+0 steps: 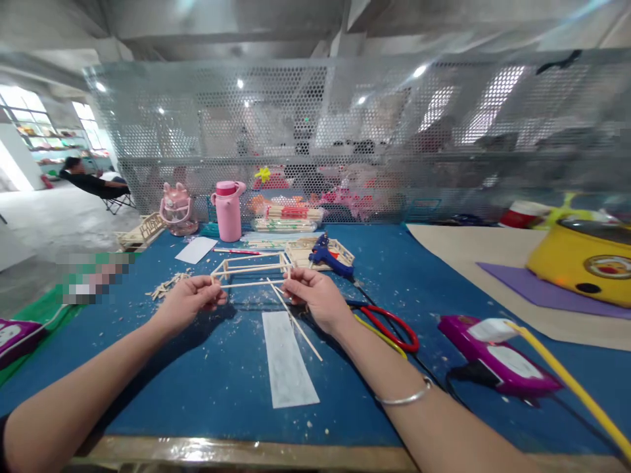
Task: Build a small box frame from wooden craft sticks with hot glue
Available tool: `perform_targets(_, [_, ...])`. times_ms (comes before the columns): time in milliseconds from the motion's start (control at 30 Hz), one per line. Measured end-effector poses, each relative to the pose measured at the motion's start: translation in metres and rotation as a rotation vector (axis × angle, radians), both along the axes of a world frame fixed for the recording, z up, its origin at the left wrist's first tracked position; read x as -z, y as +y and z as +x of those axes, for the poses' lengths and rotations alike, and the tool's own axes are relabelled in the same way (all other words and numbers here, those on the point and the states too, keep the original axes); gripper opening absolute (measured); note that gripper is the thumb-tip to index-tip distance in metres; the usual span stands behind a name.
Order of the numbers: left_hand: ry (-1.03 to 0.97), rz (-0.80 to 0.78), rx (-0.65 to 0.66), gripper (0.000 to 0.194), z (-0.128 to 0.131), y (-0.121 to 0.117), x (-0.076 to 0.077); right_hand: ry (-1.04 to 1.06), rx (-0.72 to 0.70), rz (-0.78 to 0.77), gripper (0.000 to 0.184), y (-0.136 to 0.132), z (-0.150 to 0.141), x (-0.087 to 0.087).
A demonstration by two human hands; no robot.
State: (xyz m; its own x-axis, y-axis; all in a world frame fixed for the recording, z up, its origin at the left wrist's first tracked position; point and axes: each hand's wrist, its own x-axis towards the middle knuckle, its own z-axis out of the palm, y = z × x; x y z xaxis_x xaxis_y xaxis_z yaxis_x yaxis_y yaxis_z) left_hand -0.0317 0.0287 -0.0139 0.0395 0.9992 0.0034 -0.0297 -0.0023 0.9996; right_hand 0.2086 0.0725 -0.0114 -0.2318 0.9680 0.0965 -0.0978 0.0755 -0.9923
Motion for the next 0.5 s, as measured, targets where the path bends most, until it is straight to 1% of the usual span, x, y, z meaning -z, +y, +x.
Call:
perform_targets(100, [-0.026,-0.053,0.038,0.027,-0.0008,-0.0008,0.0011,0.015,0.006,-0.027,0.038,-0.0006,-0.0002,0.0004])
perform_targets(267, [-0.156,-0.152,0.037,0.022,-0.0044,0.001,0.0026,0.016,0.022,-0.07,0.04,-0.0046,-0.0003,-0.0008])
perform_targets(400, [-0.198,-0.161,0.062,0.026,-0.0068,0.0008,0.0021,0.021,0.021,-0.07,0.038,-0.0059,0.0003,-0.0008])
perform_targets(500, [-0.181,-0.138,0.077,0.027,-0.0071,-0.0008,0.0013,0.022,0.007,-0.068,0.038,-0.0052,0.0,0.001])
